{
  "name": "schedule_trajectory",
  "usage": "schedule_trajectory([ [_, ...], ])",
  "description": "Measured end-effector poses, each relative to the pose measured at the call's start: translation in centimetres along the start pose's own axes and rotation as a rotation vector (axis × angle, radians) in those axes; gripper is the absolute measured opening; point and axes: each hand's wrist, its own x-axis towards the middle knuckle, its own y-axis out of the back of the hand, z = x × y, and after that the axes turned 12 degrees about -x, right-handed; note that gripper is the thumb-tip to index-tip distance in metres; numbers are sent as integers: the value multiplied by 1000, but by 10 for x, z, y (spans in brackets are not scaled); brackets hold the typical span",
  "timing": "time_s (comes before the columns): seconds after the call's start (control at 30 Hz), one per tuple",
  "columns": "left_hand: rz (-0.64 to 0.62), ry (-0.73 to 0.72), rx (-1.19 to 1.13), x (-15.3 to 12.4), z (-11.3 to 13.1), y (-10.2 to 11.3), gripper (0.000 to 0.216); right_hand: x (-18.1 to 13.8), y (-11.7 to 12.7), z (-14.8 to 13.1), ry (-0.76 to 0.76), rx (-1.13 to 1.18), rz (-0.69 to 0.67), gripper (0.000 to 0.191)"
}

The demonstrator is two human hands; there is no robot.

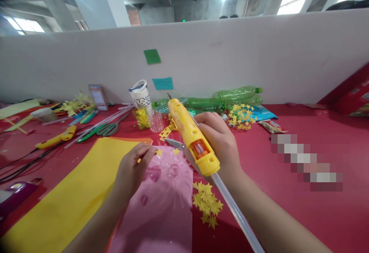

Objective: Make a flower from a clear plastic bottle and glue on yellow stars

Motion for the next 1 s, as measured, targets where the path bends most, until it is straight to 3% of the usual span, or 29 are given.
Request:
schedule_trajectory([
  [0.17,44,179,-98,0,2,0,15,1,3,-2,1,-12,-4,13],
  [0.27,68,213,-187,-1,2,0,10,1,3,-1,8,-31,-3,13],
  [0.43,67,126,-116,-3,-3,4,7,1,2,0,4,-17,4,13],
  [0.6,40,-187,-7,-6,-4,11,15,1,1,-1,-18,-16,12,11],
  [0.7,-43,-287,-44,-9,-3,11,20,2,0,-3,-42,5,22,12],
  [0.8,-88,-284,-8,-10,-3,9,21,1,-1,-6,-90,25,26,13],
  [1.0,-50,-123,38,-9,-7,4,26,0,-1,-7,-85,43,-20,18],
])
